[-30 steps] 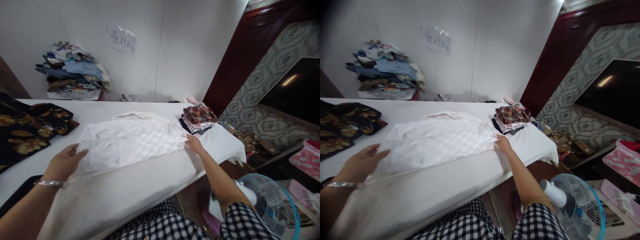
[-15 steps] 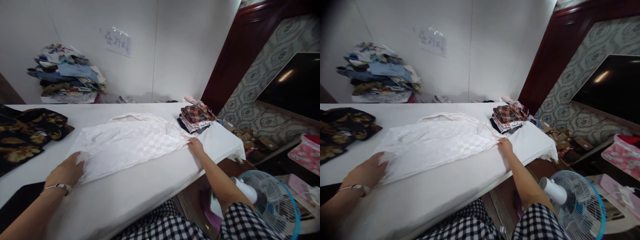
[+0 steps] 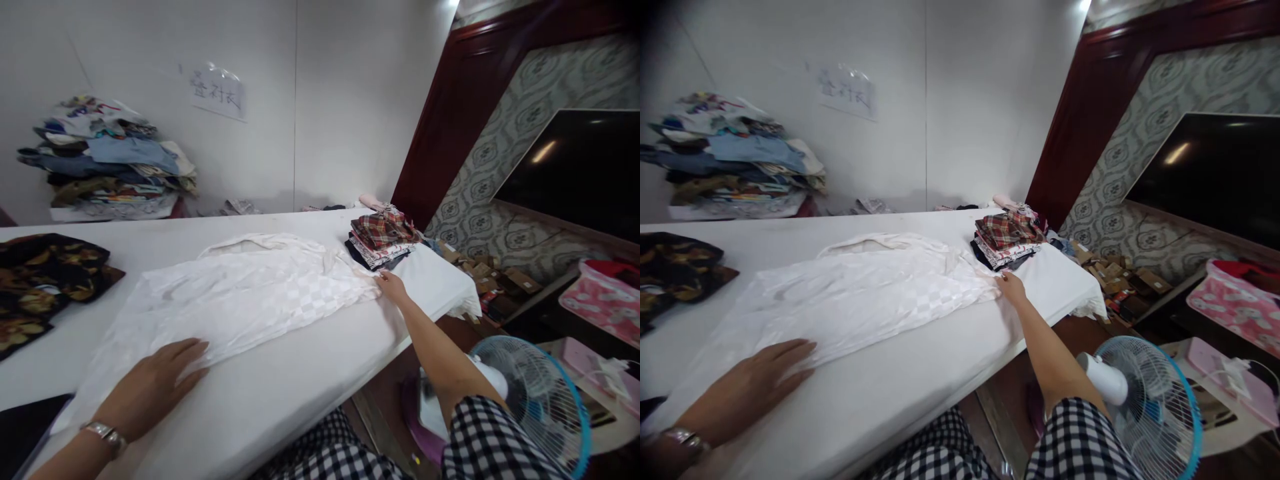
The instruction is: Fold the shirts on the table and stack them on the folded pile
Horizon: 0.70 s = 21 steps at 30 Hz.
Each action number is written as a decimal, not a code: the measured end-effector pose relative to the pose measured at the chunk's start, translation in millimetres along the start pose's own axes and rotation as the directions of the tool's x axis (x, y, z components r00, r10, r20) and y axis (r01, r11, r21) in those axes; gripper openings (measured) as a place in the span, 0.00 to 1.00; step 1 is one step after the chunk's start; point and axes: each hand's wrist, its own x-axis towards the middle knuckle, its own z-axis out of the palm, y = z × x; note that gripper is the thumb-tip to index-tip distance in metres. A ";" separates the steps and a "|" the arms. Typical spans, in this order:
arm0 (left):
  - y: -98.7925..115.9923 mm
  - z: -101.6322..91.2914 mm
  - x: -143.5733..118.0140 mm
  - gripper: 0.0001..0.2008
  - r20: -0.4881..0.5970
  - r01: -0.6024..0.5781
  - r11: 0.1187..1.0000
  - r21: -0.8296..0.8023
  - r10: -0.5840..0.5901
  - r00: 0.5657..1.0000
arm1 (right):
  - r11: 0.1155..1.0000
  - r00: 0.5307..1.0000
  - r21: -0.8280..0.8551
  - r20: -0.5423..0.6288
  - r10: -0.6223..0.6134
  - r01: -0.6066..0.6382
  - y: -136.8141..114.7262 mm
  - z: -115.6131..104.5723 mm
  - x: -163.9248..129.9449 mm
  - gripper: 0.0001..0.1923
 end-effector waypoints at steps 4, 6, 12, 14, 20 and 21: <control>-1.9 -1.9 9.3 0.26 0.032 0.020 0.998 0.064 -0.022 0.999 | 0.993 0.998 -0.107 0.060 -0.034 0.040 -10.2 5.1 10.0 0.06; -2.8 -4.2 13.0 0.26 0.032 0.020 0.995 0.094 -0.023 0.999 | 0.986 0.995 -0.144 0.057 -0.076 0.083 -12.4 4.3 9.6 0.06; -1.6 -4.9 15.3 0.28 0.040 -0.002 0.993 0.114 -0.002 0.999 | 0.958 0.987 -0.240 0.034 -0.156 0.160 -6.9 3.1 -7.2 0.11; 0.1 -4.5 13.5 0.28 0.043 0.004 0.994 0.110 -0.009 0.999 | 0.950 0.985 -0.259 0.047 -0.166 0.173 -4.8 2.4 -10.8 0.11; 4.7 -10.6 4.6 0.27 0.022 -0.010 1.000 0.015 0.010 1.000 | 0.860 0.875 -0.178 0.005 -0.485 0.478 -27.6 2.9 -19.6 0.25; 5.0 -12.6 3.7 0.27 0.018 -0.010 1.000 -0.006 0.010 1.000 | 0.807 0.815 -0.125 0.017 -0.580 0.577 -37.2 6.2 -25.3 0.25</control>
